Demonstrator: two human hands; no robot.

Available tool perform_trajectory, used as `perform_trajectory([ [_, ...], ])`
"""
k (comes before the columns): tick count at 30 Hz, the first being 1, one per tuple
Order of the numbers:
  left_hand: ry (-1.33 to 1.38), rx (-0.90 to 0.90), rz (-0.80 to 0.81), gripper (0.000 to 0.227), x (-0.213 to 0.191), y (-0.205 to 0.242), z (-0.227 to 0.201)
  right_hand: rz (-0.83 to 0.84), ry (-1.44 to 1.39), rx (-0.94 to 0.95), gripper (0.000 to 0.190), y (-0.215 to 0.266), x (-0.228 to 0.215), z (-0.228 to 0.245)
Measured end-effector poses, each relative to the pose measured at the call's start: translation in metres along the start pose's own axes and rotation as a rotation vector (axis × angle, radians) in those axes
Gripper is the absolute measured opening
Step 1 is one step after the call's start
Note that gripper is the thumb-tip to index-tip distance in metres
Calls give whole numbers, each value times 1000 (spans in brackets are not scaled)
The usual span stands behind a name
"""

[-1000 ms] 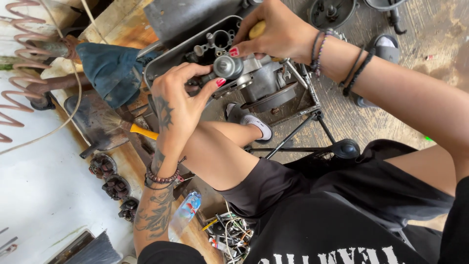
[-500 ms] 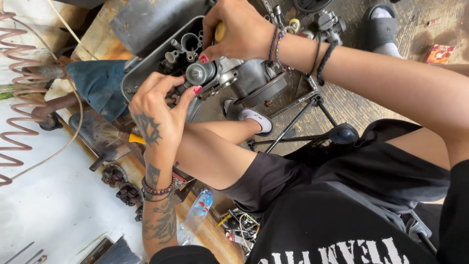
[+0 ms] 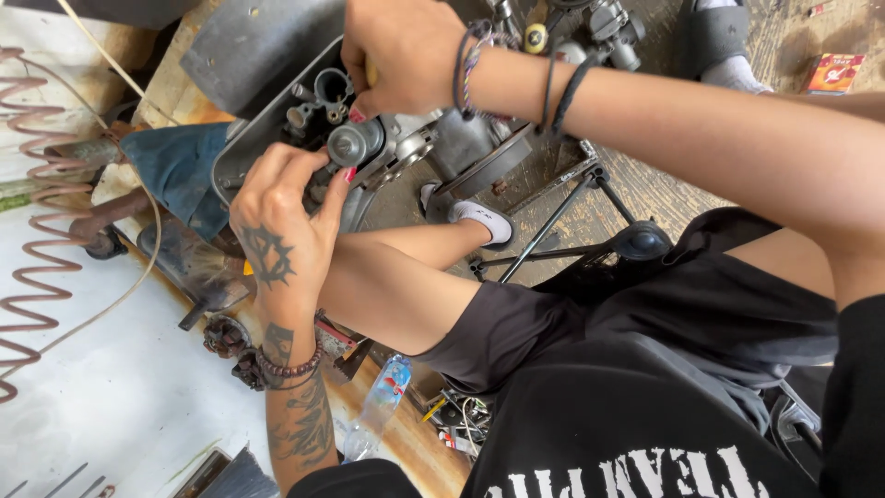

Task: The person uses a screwdriver to loosen and remove a bolt from a small engine component. They then detach the component, inspect it, and reattach it to the engine, tightening the bolt back into place.

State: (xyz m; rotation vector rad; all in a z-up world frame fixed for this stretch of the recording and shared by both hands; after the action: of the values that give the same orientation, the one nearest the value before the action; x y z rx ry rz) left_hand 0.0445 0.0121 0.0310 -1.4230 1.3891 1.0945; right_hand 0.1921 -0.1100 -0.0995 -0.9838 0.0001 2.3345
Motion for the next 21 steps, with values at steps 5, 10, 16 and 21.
perform_trajectory([
  [5,-194,7,-18,18,3,6,-6,-122,94,-131,9,9,-12,17],
  [10,-204,7,-10,17,5,5,-10,-68,-95,-177,16,8,-22,8],
  [16,-60,-54,-52,17,5,3,-18,-10,-138,-187,11,-4,-21,3],
  [21,17,-50,-60,17,4,6,-8,66,-127,-237,12,-10,-21,6],
])
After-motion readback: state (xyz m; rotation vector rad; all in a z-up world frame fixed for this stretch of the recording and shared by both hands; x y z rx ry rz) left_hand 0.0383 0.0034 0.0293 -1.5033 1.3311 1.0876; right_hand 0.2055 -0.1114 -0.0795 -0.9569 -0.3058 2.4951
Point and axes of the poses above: each hand's wrist, its own y-axis away from the middle knuckle, its own x-axis out of the palm, z = x × y, the point moved 3 cm from there along -y, towards the middle knuckle, and after that the axes turned 15 degrees about -x, right-handed, at the moved point
